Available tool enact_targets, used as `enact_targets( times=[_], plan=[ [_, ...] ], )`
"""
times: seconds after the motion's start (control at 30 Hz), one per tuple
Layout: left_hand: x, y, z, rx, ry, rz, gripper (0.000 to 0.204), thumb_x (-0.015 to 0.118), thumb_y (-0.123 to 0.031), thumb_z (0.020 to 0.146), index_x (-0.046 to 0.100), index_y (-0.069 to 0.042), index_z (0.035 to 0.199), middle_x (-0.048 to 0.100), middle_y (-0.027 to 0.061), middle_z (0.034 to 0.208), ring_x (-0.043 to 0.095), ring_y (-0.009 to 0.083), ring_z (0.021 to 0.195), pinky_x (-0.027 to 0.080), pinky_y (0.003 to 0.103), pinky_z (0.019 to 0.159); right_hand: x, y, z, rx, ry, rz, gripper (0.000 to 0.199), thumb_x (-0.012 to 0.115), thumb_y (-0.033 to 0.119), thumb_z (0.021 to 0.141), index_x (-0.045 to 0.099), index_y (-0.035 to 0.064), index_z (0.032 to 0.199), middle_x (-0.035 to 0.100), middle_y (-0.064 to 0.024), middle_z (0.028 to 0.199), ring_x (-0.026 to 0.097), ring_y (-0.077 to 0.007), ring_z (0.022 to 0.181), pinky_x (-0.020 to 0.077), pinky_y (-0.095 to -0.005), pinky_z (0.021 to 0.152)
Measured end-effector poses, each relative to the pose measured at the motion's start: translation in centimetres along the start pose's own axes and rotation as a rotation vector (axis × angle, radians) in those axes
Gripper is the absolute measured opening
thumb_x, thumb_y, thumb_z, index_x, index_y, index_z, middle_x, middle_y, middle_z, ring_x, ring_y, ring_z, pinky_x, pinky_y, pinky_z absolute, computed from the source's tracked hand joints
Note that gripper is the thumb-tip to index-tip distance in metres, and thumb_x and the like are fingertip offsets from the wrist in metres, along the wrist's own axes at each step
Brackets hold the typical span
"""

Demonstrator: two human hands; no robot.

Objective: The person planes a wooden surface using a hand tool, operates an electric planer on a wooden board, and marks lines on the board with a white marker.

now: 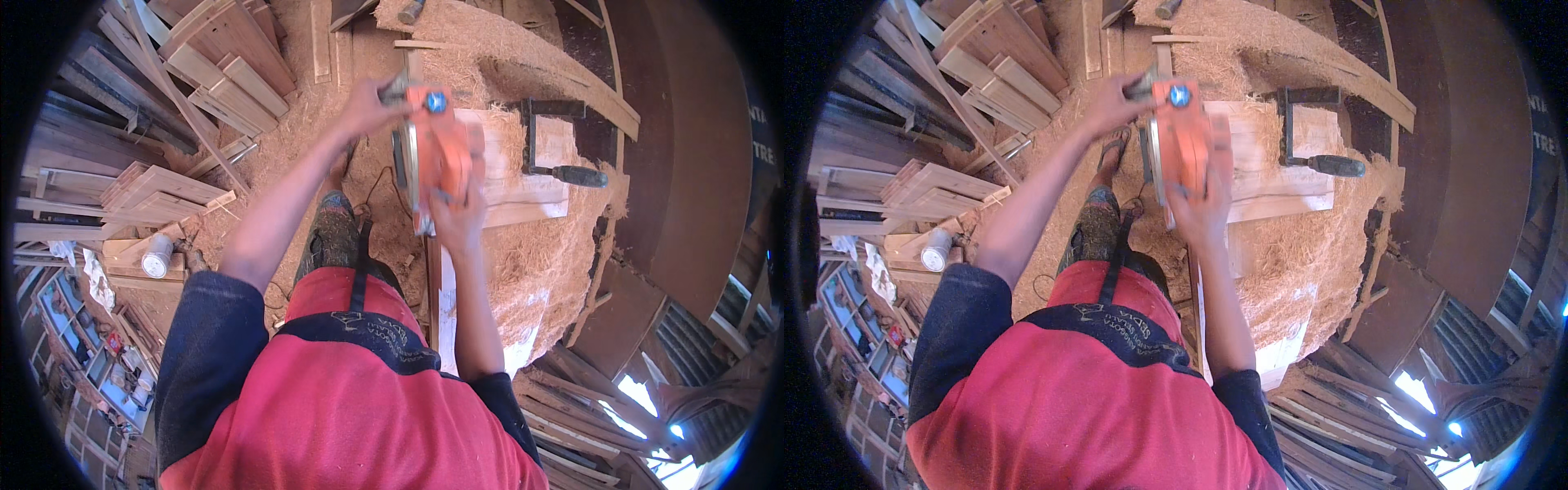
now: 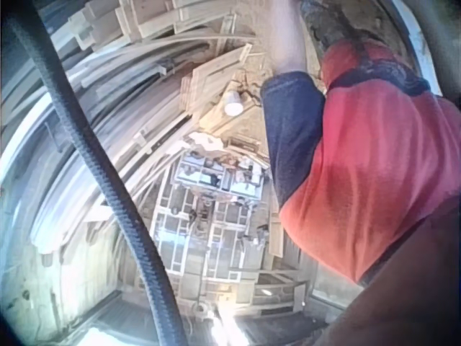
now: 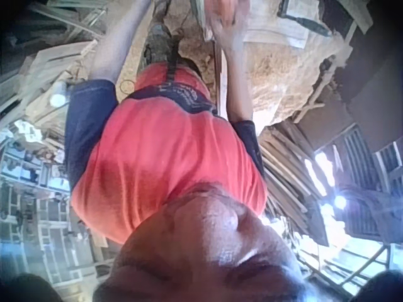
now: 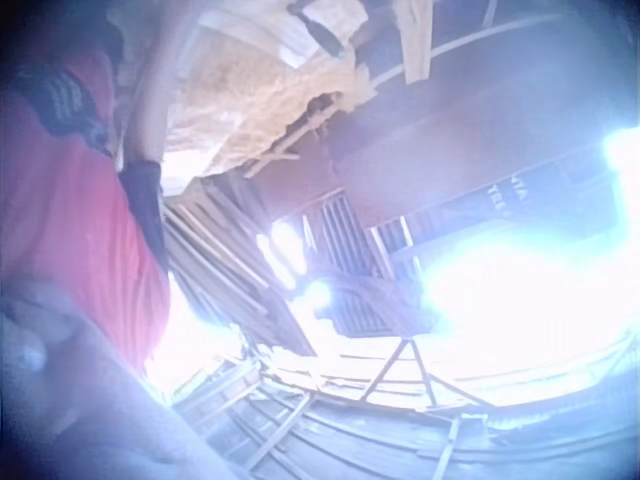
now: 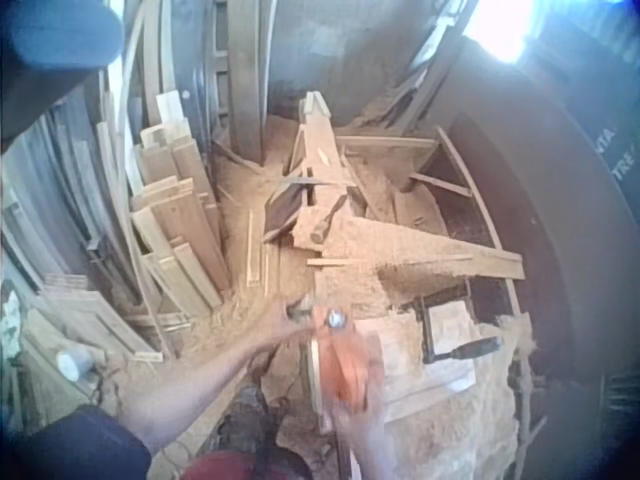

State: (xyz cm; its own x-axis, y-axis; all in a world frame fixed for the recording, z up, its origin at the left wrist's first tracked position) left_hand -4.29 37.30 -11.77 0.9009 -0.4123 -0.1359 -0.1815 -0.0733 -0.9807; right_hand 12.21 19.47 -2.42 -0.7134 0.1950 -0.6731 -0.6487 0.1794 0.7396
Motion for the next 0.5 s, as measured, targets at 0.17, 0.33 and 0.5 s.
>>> enact_targets(
  times=[0.17,0.33,0.5],
  plan=[
    [7.3,2.5,-14.7,0.033,-0.086,0.243,0.097,0.087,-0.045,0.070,0.048,-0.003,0.148,0.054,0.0209,0.112,0.053,0.0355,0.106,0.042,0.044,0.098,-4.4,-4.0,-16.2,0.128,0.085,-0.039,0.035,0.080,0.015,0.073,0.064,0.0028,0.102,0.065,-0.0174,0.088,0.065,-0.0373,0.079,0.0514,-0.0467,0.069],
    [8.4,2.2,-16.8,-0.103,-0.037,0.126,0.094,0.089,-0.041,0.073,0.047,-0.001,0.147,0.060,0.0215,0.116,0.055,0.0303,0.112,0.043,0.040,0.101,-5.0,-4.6,-18.9,0.201,0.070,0.044,0.029,0.077,0.013,0.074,0.065,0.0031,0.099,0.065,-0.0140,0.075,0.065,-0.0324,0.063,0.0520,-0.0416,0.063],
    [2.9,0.8,-6.0,0.045,-0.045,0.054,0.076,0.087,-0.042,0.071,0.063,-0.005,0.133,0.072,0.0177,0.102,0.068,0.0247,0.092,0.053,0.037,0.084,-1.8,-1.0,-6.5,0.017,0.022,0.039,0.027,0.072,0.009,0.075,0.062,-0.0001,0.099,0.063,-0.0199,0.078,0.065,-0.0333,0.072,0.0516,-0.0427,0.068]
  ],
)
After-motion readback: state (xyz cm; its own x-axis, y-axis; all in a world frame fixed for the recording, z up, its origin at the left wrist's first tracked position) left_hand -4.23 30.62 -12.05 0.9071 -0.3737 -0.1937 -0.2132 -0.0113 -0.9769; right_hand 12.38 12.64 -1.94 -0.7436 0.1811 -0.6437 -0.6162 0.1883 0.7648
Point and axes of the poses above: each hand's wrist, its own z-axis towards the middle knuckle, its own x-axis out of the palm, y = z × x, the point moved 5 cm from there along z, towards the middle knuckle
